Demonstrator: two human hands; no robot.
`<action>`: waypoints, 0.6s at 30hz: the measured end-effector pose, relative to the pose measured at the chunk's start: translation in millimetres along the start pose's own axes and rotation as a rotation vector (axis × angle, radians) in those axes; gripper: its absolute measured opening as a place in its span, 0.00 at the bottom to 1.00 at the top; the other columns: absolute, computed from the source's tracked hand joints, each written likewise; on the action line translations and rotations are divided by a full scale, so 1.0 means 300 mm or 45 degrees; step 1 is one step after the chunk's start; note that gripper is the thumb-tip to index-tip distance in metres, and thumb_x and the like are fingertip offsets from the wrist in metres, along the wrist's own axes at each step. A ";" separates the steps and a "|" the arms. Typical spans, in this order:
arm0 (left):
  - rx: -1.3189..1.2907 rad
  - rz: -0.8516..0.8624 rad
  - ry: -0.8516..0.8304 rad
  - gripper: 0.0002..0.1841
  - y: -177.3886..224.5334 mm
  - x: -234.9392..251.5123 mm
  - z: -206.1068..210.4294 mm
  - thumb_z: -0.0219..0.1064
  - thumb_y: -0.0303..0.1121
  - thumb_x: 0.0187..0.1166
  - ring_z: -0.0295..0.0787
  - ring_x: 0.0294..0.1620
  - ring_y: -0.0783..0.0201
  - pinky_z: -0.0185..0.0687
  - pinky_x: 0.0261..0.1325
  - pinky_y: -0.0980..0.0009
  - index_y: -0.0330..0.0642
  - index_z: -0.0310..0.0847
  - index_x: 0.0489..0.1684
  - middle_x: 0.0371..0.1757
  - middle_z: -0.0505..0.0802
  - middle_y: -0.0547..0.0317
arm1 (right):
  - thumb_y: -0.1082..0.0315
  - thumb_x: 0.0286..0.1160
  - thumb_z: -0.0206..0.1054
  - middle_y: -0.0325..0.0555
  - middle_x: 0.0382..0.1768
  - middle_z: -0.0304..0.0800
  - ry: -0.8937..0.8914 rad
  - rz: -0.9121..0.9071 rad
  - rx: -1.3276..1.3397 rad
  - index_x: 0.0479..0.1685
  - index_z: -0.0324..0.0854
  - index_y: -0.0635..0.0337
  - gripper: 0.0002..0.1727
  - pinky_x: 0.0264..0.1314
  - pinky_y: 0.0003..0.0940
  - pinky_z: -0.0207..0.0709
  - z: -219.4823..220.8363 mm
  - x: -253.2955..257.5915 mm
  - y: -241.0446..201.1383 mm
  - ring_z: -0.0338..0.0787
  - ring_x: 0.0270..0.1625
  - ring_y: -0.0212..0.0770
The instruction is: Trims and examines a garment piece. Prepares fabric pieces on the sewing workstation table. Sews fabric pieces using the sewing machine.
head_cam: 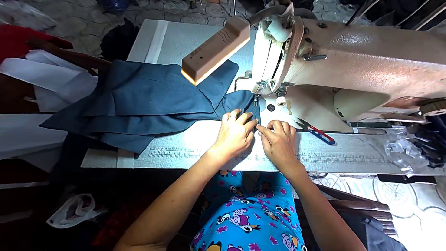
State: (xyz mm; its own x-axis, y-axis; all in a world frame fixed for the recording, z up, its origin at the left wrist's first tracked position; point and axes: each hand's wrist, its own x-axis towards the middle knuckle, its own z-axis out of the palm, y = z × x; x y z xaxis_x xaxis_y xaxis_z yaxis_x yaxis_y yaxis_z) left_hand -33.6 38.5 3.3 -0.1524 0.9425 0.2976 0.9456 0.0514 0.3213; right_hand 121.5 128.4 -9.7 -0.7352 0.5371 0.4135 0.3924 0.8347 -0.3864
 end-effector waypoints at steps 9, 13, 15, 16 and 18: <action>-0.061 -0.025 0.063 0.18 -0.023 -0.004 0.029 0.54 0.35 0.81 0.79 0.75 0.35 0.68 0.70 0.35 0.45 0.92 0.55 0.68 0.90 0.44 | 0.67 0.75 0.65 0.54 0.43 0.89 0.001 -0.020 0.030 0.51 0.96 0.50 0.14 0.57 0.59 0.70 0.001 0.022 0.016 0.85 0.56 0.61; -0.098 -0.046 0.071 0.18 -0.030 0.018 0.030 0.55 0.33 0.80 0.78 0.75 0.33 0.68 0.69 0.35 0.43 0.93 0.53 0.67 0.90 0.44 | 0.69 0.75 0.66 0.54 0.43 0.89 -0.005 -0.003 0.055 0.50 0.97 0.51 0.14 0.58 0.60 0.69 0.004 0.050 0.027 0.84 0.55 0.61; -0.109 -0.055 0.066 0.17 -0.037 0.033 0.026 0.55 0.33 0.80 0.78 0.75 0.34 0.67 0.69 0.35 0.43 0.93 0.53 0.67 0.90 0.44 | 0.70 0.75 0.67 0.54 0.43 0.88 0.002 0.005 0.061 0.50 0.97 0.50 0.13 0.58 0.59 0.69 0.011 0.067 0.034 0.84 0.55 0.61; -0.113 -0.058 0.058 0.17 -0.042 0.041 0.025 0.55 0.33 0.81 0.77 0.75 0.34 0.67 0.70 0.34 0.43 0.92 0.53 0.68 0.90 0.44 | 0.70 0.75 0.67 0.54 0.43 0.88 0.006 0.012 0.058 0.50 0.97 0.50 0.13 0.58 0.59 0.69 0.013 0.077 0.035 0.84 0.55 0.60; -0.116 -0.068 0.040 0.18 -0.053 0.060 0.021 0.54 0.32 0.81 0.77 0.76 0.34 0.67 0.69 0.34 0.43 0.92 0.54 0.69 0.89 0.44 | 0.70 0.76 0.67 0.54 0.42 0.87 0.001 0.022 0.052 0.50 0.96 0.51 0.13 0.57 0.58 0.68 0.015 0.096 0.035 0.84 0.53 0.60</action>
State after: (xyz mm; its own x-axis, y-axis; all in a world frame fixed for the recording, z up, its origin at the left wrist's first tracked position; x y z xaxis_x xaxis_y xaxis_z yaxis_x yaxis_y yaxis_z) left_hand -49.5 56.6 -2.2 -0.2119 0.9282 0.3058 0.9062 0.0695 0.4171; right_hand 101.9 152.1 -5.5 -0.7281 0.5513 0.4074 0.3820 0.8198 -0.4266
